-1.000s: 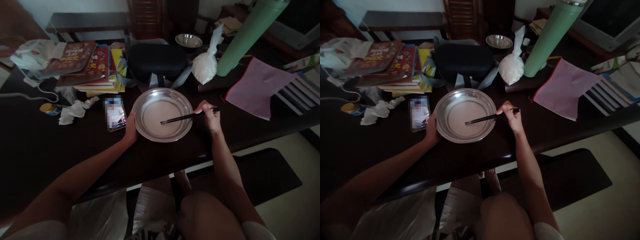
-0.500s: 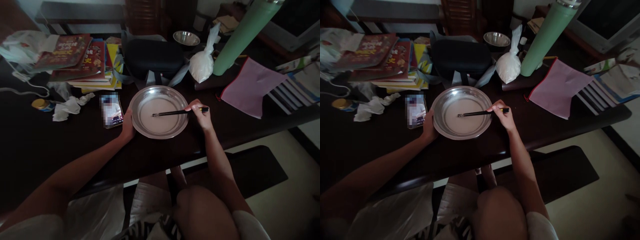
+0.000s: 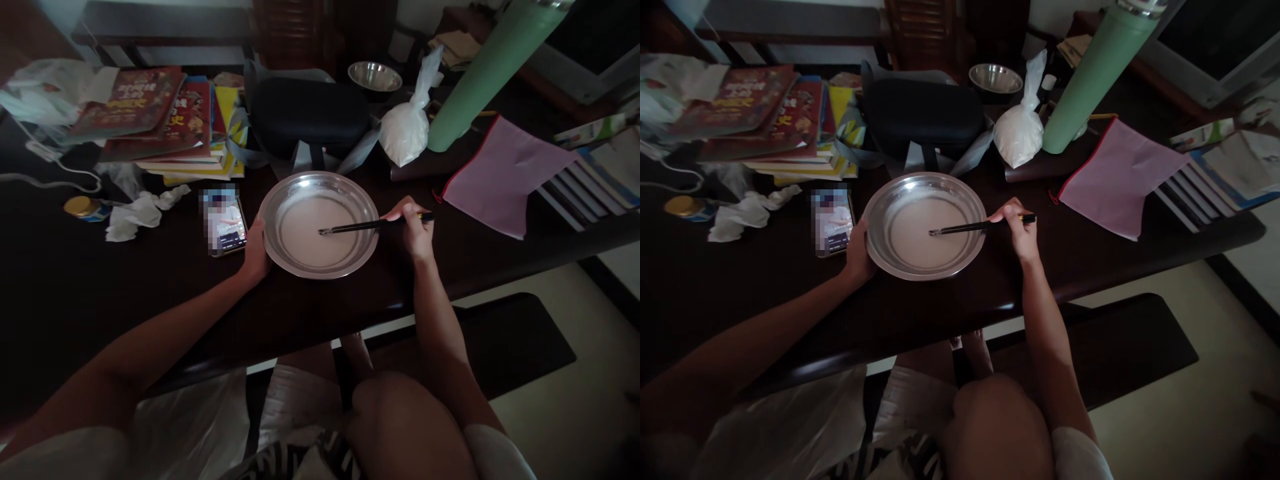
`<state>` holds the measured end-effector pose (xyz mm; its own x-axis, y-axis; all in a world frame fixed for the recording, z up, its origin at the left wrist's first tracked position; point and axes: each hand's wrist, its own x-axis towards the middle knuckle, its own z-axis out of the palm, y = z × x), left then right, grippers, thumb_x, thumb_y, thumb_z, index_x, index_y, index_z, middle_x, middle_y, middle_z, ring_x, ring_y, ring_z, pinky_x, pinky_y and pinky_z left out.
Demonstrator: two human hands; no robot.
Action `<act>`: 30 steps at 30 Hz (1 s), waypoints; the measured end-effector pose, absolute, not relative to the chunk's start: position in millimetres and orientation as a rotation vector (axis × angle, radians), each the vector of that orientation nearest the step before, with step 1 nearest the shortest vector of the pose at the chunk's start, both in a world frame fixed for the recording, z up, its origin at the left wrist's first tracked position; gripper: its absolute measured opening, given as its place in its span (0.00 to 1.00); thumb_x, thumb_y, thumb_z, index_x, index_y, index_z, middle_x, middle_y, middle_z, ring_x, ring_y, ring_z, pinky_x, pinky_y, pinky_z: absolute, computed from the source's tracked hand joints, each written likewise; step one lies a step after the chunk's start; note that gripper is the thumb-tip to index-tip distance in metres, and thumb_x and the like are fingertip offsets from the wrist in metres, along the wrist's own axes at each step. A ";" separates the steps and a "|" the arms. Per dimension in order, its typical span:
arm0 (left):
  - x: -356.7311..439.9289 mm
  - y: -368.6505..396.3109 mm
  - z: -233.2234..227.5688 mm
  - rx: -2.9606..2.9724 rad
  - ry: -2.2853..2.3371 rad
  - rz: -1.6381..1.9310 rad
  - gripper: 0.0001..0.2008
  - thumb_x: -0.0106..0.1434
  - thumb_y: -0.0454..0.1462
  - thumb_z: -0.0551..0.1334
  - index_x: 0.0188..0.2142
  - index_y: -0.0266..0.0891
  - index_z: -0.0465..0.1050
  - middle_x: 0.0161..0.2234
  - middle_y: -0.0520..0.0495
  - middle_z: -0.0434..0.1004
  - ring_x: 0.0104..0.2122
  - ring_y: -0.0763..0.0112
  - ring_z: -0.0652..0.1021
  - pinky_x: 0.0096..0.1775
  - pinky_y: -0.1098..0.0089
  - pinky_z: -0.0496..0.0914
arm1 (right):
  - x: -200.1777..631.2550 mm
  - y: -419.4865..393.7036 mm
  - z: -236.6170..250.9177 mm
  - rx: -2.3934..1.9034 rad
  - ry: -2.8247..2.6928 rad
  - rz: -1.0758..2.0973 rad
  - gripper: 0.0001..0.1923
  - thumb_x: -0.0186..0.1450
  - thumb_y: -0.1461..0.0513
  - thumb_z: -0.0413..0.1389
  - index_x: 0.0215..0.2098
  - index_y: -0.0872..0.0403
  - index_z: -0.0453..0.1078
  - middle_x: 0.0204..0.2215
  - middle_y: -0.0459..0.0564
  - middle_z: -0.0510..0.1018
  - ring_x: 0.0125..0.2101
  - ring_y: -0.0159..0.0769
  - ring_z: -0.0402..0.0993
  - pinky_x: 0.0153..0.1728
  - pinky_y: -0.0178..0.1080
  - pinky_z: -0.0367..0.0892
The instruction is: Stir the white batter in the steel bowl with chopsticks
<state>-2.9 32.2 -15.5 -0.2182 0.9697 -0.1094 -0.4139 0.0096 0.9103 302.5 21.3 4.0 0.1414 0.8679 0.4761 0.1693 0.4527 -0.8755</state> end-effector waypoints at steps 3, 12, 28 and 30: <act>1.3 31.9 -10.5 0.685 1.122 1.492 0.15 0.72 0.31 0.55 0.29 0.39 0.73 0.32 0.48 0.80 0.39 0.67 0.80 0.49 0.69 0.75 | 301.1 20.9 4.2 -1.001 -1.451 0.720 0.19 0.69 0.46 0.59 0.27 0.45 0.82 0.27 0.46 0.82 0.33 0.38 0.79 0.40 0.45 0.74; 7.9 20.6 21.9 0.676 1.210 1.420 0.22 0.73 0.22 0.48 0.29 0.36 0.74 0.32 0.47 0.82 0.40 0.69 0.79 0.47 0.72 0.74 | 301.9 20.5 5.4 -1.021 -1.386 0.710 0.21 0.69 0.45 0.58 0.25 0.45 0.80 0.25 0.45 0.80 0.30 0.37 0.78 0.38 0.45 0.73; -1.2 33.4 -18.0 0.745 1.094 1.479 0.09 0.68 0.37 0.62 0.29 0.43 0.72 0.34 0.46 0.81 0.48 0.58 0.81 0.49 0.64 0.76 | 301.2 20.4 5.2 -1.077 -1.459 0.673 0.19 0.67 0.43 0.59 0.28 0.44 0.82 0.28 0.46 0.83 0.36 0.40 0.79 0.45 0.47 0.74; -2.2 32.5 -18.0 0.759 1.098 1.476 0.08 0.67 0.38 0.63 0.29 0.44 0.73 0.34 0.46 0.81 0.48 0.57 0.81 0.49 0.64 0.77 | 301.7 20.8 4.9 -1.054 -1.378 0.674 0.21 0.68 0.43 0.59 0.26 0.45 0.81 0.26 0.45 0.81 0.32 0.39 0.79 0.42 0.46 0.74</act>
<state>-2.2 32.5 -18.0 -0.2026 0.9735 -0.1059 -0.3810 0.0213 0.9243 301.7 20.8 4.9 0.1261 0.8861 0.4460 0.1925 0.4192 -0.8872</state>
